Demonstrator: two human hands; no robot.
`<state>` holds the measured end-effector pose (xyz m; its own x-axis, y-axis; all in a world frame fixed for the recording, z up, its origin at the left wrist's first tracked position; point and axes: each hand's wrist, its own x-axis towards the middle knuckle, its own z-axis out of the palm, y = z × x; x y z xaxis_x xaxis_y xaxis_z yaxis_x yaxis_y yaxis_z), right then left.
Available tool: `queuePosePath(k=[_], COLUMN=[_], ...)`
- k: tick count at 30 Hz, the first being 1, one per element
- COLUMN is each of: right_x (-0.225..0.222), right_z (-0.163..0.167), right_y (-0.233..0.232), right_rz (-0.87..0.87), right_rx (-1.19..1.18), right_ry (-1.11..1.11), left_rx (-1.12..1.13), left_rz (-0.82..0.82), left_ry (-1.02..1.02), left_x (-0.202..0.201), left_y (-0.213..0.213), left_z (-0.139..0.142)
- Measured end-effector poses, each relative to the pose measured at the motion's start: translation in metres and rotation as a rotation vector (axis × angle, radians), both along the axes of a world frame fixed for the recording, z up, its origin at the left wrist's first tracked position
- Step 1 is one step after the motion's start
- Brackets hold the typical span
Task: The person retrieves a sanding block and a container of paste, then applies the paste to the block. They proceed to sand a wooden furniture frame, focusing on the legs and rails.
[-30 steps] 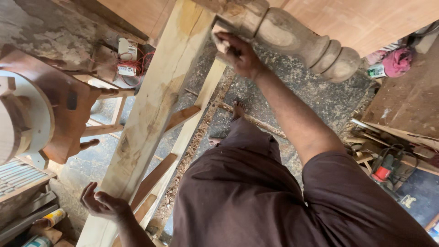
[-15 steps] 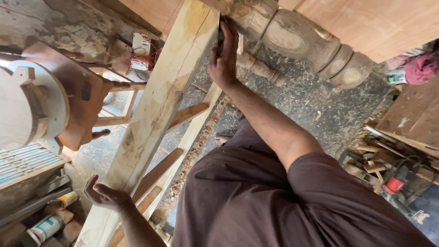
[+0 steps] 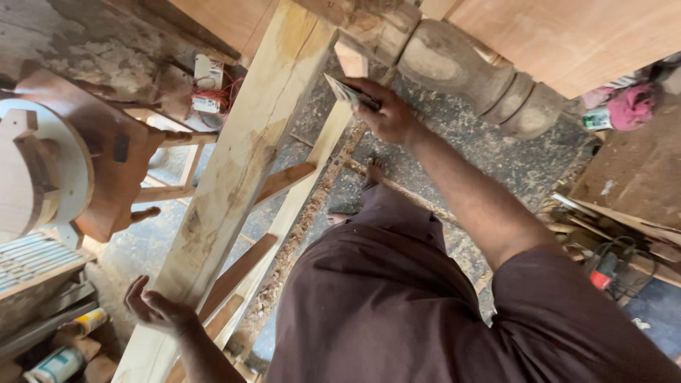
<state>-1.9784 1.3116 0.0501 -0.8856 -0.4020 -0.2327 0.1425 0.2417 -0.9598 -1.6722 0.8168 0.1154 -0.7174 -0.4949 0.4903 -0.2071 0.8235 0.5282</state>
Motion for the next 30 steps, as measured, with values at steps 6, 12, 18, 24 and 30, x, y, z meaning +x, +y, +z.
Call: queuePosePath(k=[6, 12, 18, 24, 30], right_x=[0.043, -0.049, -0.091, -0.105, -0.111], right_z=[0.019, 0.063, 0.109, 0.098, 0.063], right_y=[0.009, 0.087, 0.151, 0.106, 0.091], right_rz=[0.010, 0.015, 0.198, 0.337, 0.570], right_rx=[-0.291, -0.076, 0.522, 0.371, 0.930], right_ry=[0.249, 0.741, 0.783, 0.904, 1.193], left_rx=[-0.011, -0.041, -0.039, -0.077, -0.077], left_rz=[0.041, 0.057, 0.056, 0.045, 0.020], left_ry=[0.076, 0.085, 0.152, 0.167, 0.172], left_x=[-0.002, 0.000, 0.007, 0.018, 0.017], left_y=[0.003, 0.009, 0.005, -0.016, -0.020], left_z=[-0.002, -0.002, -0.011, -0.037, -0.043])
